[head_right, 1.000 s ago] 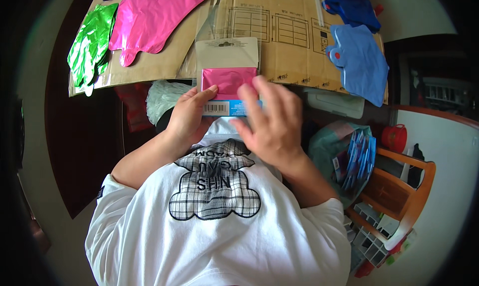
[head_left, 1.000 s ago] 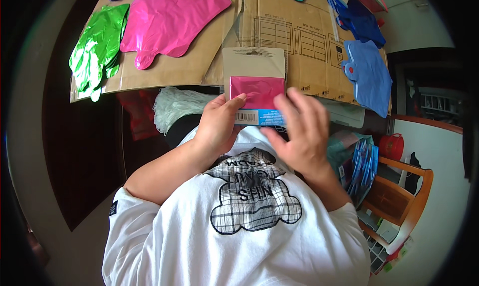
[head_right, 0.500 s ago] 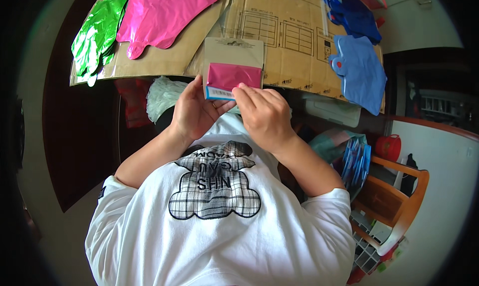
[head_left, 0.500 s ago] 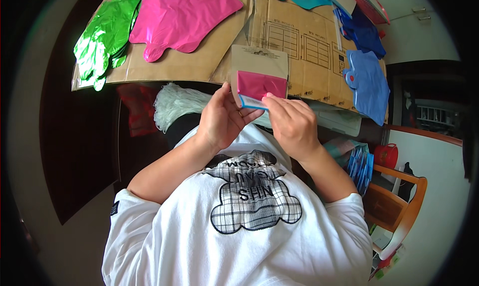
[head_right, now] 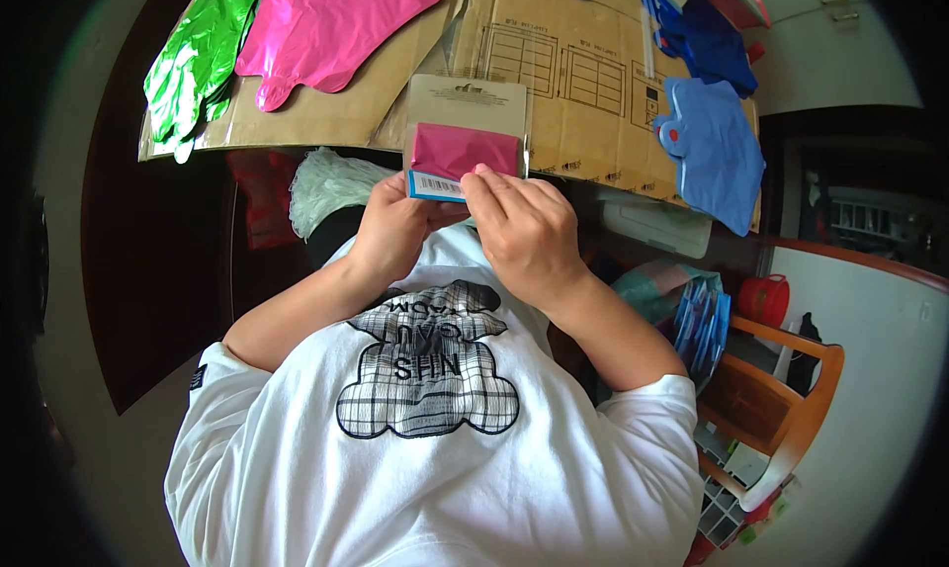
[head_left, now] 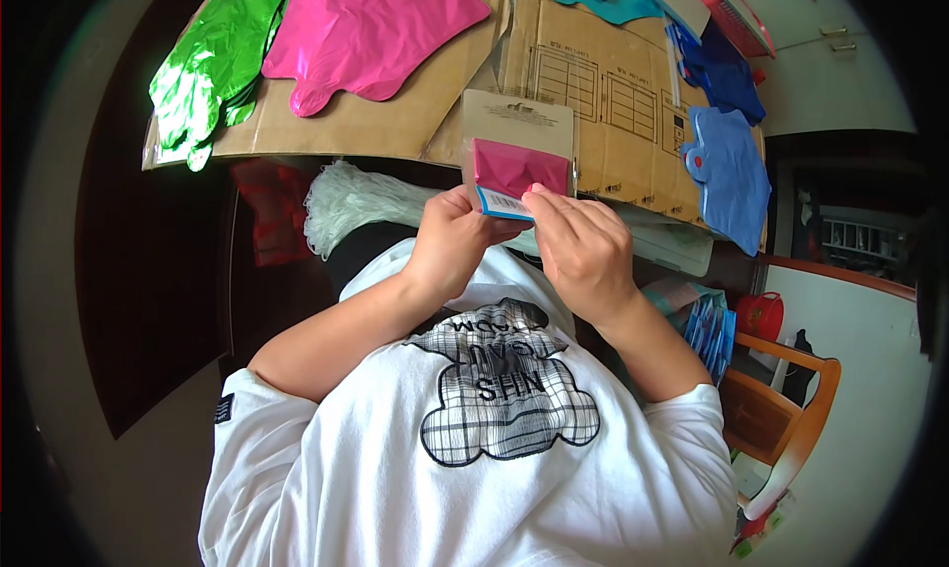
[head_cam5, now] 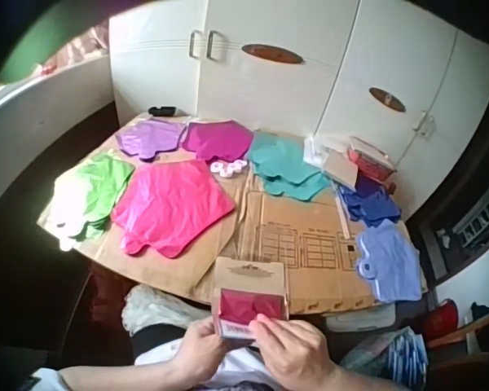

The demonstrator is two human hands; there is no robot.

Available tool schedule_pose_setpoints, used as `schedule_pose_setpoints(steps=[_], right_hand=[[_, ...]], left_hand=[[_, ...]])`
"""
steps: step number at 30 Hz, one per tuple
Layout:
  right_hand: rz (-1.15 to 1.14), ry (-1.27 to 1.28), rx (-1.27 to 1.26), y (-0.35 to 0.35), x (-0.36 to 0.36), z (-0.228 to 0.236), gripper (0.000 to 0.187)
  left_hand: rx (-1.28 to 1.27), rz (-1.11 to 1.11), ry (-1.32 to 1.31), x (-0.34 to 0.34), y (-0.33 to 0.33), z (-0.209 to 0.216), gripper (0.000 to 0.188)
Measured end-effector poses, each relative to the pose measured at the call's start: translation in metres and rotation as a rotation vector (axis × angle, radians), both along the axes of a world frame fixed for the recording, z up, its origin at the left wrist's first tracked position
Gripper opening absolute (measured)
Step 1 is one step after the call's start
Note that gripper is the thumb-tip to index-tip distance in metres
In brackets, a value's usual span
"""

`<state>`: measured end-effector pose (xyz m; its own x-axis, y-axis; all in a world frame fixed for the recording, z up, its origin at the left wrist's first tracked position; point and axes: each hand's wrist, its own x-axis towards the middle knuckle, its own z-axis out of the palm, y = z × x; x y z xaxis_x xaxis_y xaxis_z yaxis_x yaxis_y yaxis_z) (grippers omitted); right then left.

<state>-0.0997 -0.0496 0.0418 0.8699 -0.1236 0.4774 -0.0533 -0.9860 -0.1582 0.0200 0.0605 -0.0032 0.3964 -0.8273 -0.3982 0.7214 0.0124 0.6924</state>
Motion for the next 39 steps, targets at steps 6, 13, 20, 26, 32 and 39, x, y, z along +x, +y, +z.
schedule_pose_setpoints(steps=[6,13,20,26,32,39], right_hand=[[0.027,0.005,-0.199,-0.007,0.003,-0.014,0.026],[0.054,0.004,-0.293,-0.009,0.018,-0.011,0.028],[0.135,0.059,-0.362,-0.018,0.021,-0.008,0.031],[0.144,0.128,-0.410,-0.015,0.021,-0.007,0.032],[0.115,0.125,-0.409,-0.013,0.022,-0.009,0.036],[0.118,0.104,-0.467,-0.010,0.020,-0.013,0.032]], left_hand=[[-0.085,0.036,-0.036,-0.010,0.007,-0.009,0.019],[-0.126,0.042,-0.092,-0.010,0.012,-0.018,0.022],[-0.116,0.072,-0.103,-0.007,0.012,-0.022,0.022],[0.010,0.015,0.013,0.000,0.018,-0.027,0.023],[-0.150,0.118,0.133,0.015,0.022,-0.025,0.020],[0.000,0.204,0.057,0.013,0.013,-0.011,0.014]])
